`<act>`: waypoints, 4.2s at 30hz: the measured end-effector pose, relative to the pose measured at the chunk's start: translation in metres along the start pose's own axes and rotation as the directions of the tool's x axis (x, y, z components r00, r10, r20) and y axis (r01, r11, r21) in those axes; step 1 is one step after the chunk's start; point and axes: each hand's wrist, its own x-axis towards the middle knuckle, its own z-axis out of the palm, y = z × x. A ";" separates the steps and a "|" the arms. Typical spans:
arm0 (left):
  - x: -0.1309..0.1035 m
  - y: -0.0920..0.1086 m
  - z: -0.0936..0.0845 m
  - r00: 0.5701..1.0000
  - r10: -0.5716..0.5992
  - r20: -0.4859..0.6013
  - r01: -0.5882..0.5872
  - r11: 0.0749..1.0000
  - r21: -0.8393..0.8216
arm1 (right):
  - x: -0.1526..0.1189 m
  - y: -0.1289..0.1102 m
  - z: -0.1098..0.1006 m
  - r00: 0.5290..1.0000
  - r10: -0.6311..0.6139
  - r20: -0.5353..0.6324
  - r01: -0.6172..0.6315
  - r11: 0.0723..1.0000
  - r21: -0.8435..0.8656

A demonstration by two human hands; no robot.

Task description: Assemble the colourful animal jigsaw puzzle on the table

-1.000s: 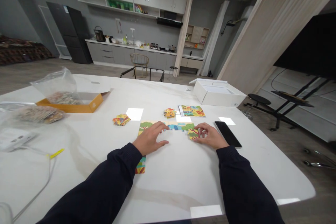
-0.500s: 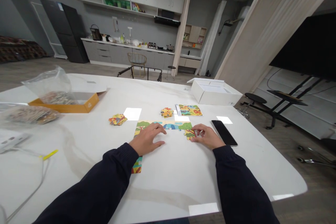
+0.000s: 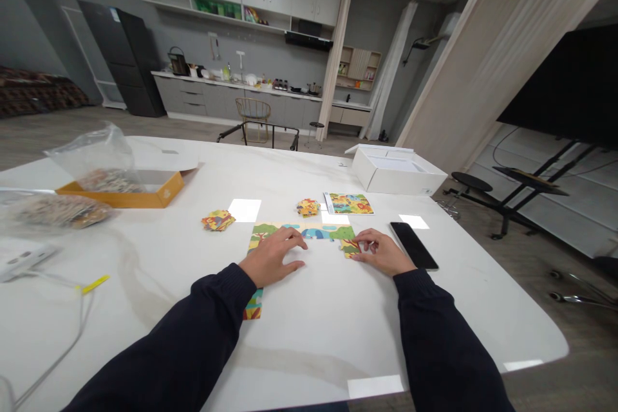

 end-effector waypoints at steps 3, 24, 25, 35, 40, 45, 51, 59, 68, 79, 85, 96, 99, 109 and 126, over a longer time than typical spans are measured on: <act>0.000 -0.001 0.000 1.000 0.005 -0.003 -0.005 1.000 0.001 | 0.000 0.000 0.000 1.000 -0.004 0.004 0.004 1.000 -0.003; -0.001 -0.004 0.001 1.000 0.006 0.029 -0.006 1.000 0.011 | -0.003 0.001 -0.002 0.997 0.075 0.014 -0.074 0.997 -0.036; 0.000 -0.004 0.001 1.000 0.005 0.031 -0.006 1.000 0.010 | -0.002 0.001 -0.002 0.997 0.071 0.016 -0.071 0.997 -0.039; 0.000 -0.002 0.000 0.999 -0.004 0.036 0.004 1.000 0.010 | -0.003 -0.001 -0.002 0.998 0.048 0.026 -0.047 0.997 -0.058; 0.000 -0.003 0.000 1.000 0.006 0.025 -0.006 1.000 0.008 | -0.003 0.001 -0.002 0.999 0.039 0.028 -0.037 0.997 -0.063; 0.000 -0.003 0.000 0.999 0.005 0.034 -0.005 1.000 0.016 | -0.003 0.001 -0.002 0.999 -0.020 0.029 0.021 0.999 -0.043; -0.001 -0.003 0.001 1.000 0.011 0.023 -0.011 1.000 0.016 | -0.002 0.004 -0.001 0.998 -0.050 0.042 0.052 0.997 -0.050; -0.001 -0.003 0.000 1.000 0.012 0.028 -0.012 1.000 0.012 | -0.001 0.003 -0.001 0.996 -0.053 0.073 0.059 0.995 -0.075; 0.000 -0.003 0.000 0.999 0.003 0.054 -0.005 0.999 0.032 | -0.003 -0.004 -0.001 0.996 -0.033 0.079 0.040 0.994 -0.099; 0.000 -0.002 -0.001 0.999 -0.001 0.048 0.000 1.000 0.021 | -0.003 -0.006 -0.001 0.998 -0.030 0.061 0.035 0.996 -0.087; 0.000 -0.001 0.001 0.999 0.004 0.044 -0.005 1.000 0.022 | -0.002 -0.002 0.001 0.998 -0.022 0.051 0.026 0.996 -0.082; -0.018 -0.056 -0.062 0.950 -0.186 -0.249 0.235 0.955 0.180 | 0.001 0.005 -0.005 0.990 0.041 -0.138 -0.065 0.983 -0.174; -0.048 -0.098 -0.084 0.874 -0.349 -0.337 0.442 0.861 0.253 | 0.003 0.009 -0.005 0.982 0.037 -0.185 -0.070 0.981 -0.179; -0.080 -0.136 -0.090 0.798 -0.509 -0.323 0.596 0.747 0.294 | 0.003 0.014 -0.005 0.955 0.063 -0.291 -0.116 0.979 -0.168; -0.077 -0.130 -0.086 0.774 -0.476 -0.418 0.554 0.828 0.084 | 0.005 0.023 -0.006 0.958 0.105 -0.268 -0.164 0.964 -0.210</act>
